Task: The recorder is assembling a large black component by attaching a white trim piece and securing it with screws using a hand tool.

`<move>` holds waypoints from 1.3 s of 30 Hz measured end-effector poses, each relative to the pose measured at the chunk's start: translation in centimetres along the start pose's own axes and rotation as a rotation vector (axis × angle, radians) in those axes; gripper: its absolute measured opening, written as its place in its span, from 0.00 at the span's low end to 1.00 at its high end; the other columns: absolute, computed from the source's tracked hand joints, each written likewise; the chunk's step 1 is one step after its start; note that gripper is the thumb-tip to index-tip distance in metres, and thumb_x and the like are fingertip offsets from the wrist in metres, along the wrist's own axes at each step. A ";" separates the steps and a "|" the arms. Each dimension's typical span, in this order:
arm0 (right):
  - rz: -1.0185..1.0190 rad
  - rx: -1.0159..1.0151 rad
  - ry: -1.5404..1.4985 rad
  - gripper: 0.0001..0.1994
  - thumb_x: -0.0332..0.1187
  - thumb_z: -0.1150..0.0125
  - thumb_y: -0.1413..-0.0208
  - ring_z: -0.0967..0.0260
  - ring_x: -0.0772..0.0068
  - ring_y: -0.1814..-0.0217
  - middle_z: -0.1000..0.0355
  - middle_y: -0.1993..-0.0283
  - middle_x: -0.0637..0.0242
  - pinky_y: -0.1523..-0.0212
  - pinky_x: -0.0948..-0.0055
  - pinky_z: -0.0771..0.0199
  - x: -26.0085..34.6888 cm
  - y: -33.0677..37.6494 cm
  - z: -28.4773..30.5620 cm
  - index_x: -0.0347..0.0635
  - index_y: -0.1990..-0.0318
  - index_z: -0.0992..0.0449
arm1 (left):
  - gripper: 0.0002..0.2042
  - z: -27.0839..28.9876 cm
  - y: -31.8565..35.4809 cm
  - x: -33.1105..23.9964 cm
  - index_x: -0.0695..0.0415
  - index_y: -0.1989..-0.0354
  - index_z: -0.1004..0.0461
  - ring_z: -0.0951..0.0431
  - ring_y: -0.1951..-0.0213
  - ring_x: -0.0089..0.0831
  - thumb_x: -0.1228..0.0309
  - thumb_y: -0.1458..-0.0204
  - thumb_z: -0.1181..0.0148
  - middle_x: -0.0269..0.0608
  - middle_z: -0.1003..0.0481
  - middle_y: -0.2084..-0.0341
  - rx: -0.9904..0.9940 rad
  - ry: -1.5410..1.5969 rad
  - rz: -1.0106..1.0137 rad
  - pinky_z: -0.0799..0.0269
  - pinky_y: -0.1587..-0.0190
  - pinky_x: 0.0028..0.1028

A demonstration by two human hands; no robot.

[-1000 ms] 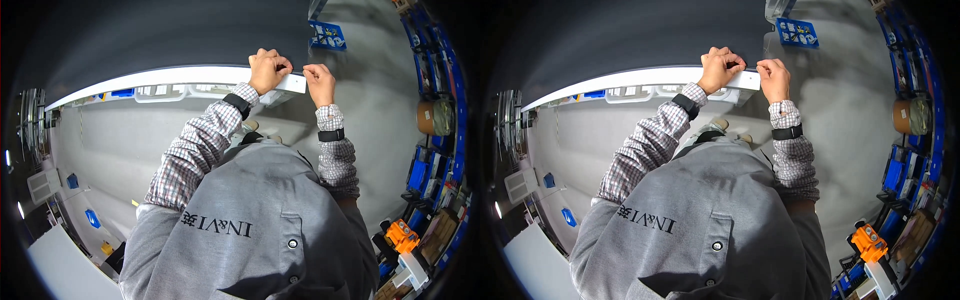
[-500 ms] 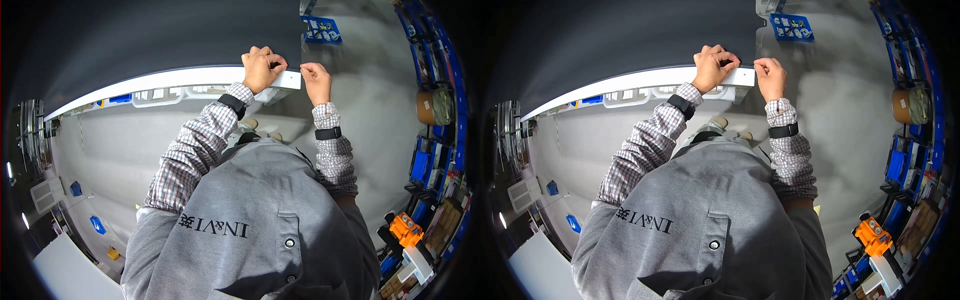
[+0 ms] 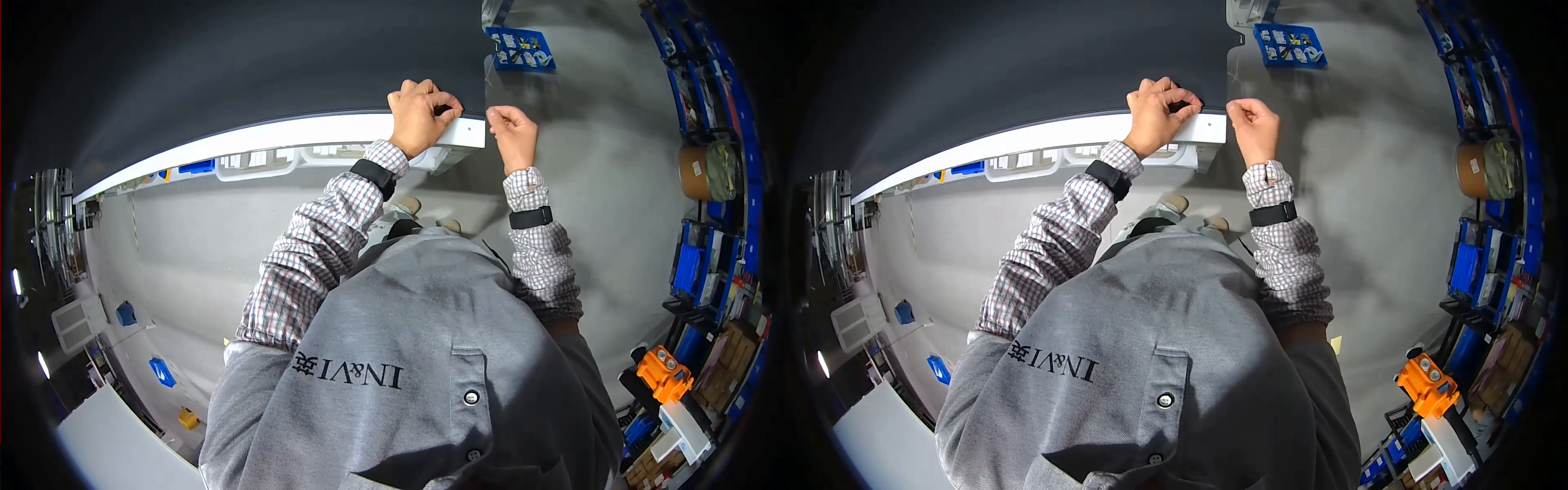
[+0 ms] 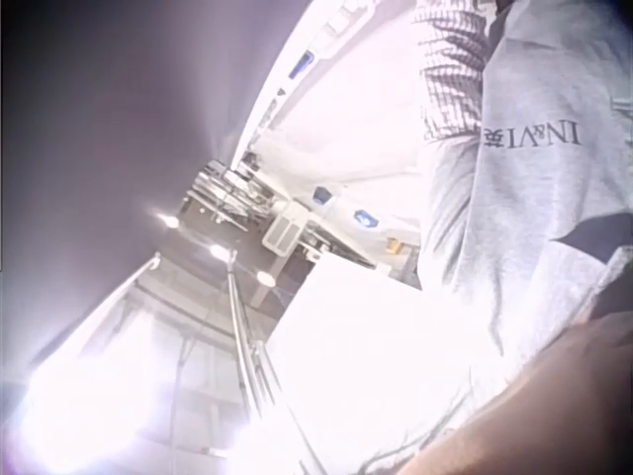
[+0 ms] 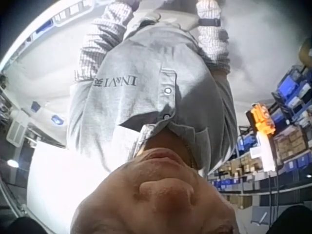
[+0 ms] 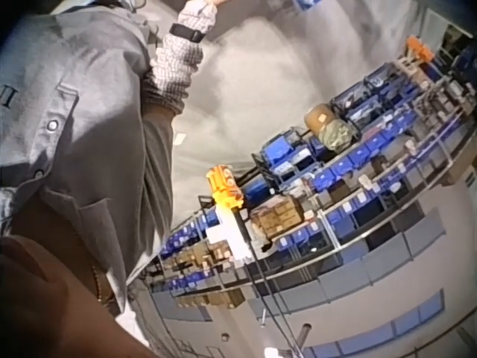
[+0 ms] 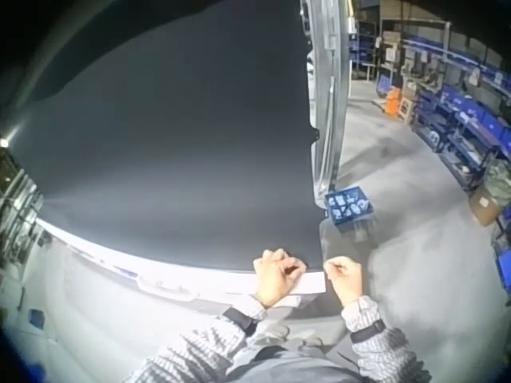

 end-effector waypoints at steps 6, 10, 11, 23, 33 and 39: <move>0.266 -0.027 -0.013 0.05 0.23 0.38 0.56 0.36 0.85 0.78 0.30 0.80 0.69 0.77 0.83 0.35 1.9 -0.3 -0.5 0.33 0.77 0.28 | 0.02 0.8 -0.9 -1.3 0.42 0.78 0.23 0.36 0.67 0.32 0.66 0.63 0.38 0.27 0.33 0.78 -0.074 -0.035 -0.084 0.48 0.64 0.35; 0.227 -0.059 0.058 0.08 0.28 0.36 0.56 0.33 0.80 0.79 0.29 0.81 0.65 0.76 0.77 0.33 -0.5 0.2 -0.3 0.35 0.75 0.28 | 0.02 0.5 -0.1 -0.8 0.44 0.78 0.24 0.36 0.67 0.31 0.65 0.62 0.37 0.27 0.34 0.78 -0.063 -0.053 -0.081 0.48 0.64 0.34; 0.195 -0.063 0.073 0.08 0.30 0.36 0.55 0.34 0.81 0.79 0.29 0.80 0.65 0.76 0.78 0.33 -0.4 0.8 -0.4 0.35 0.74 0.28 | 0.03 0.8 0.3 -0.6 0.45 0.79 0.24 0.36 0.68 0.31 0.65 0.62 0.36 0.27 0.34 0.78 -0.022 -0.048 -0.043 0.48 0.65 0.34; 0.174 0.056 -0.070 0.04 0.26 0.41 0.53 0.36 0.86 0.79 0.30 0.80 0.72 0.78 0.82 0.36 -4.5 -0.5 2.2 0.34 0.73 0.28 | 0.13 -1.0 -0.1 -0.8 0.48 0.87 0.28 0.36 0.71 0.32 0.56 0.71 0.31 0.29 0.33 0.82 0.025 -0.048 -0.019 0.48 0.68 0.33; 0.331 -0.022 0.251 0.04 0.26 0.41 0.55 0.34 0.81 0.79 0.30 0.78 0.70 0.77 0.80 0.33 4.5 -14.2 13.8 0.37 0.71 0.27 | 0.12 -2.6 -1.3 -0.4 0.45 0.82 0.26 0.36 0.67 0.30 0.56 0.73 0.30 0.26 0.32 0.79 0.178 -0.154 0.139 0.49 0.65 0.33; 0.436 -0.140 0.493 0.17 0.37 0.37 0.56 0.35 0.73 0.67 0.31 0.65 0.63 0.63 0.73 0.33 13.8 -33.2 22.5 0.36 0.61 0.31 | 0.14 0.0 0.7 0.0 0.48 0.81 0.26 0.36 0.70 0.31 0.59 0.75 0.29 0.29 0.33 0.81 -0.009 -0.108 0.181 0.46 0.65 0.31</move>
Point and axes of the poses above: each hand's wrist, its own y-axis away from the middle knuckle, its own z-axis out of the back of the hand, x = y × z, the point moved 10 cm from there along -y, towards the middle knuckle
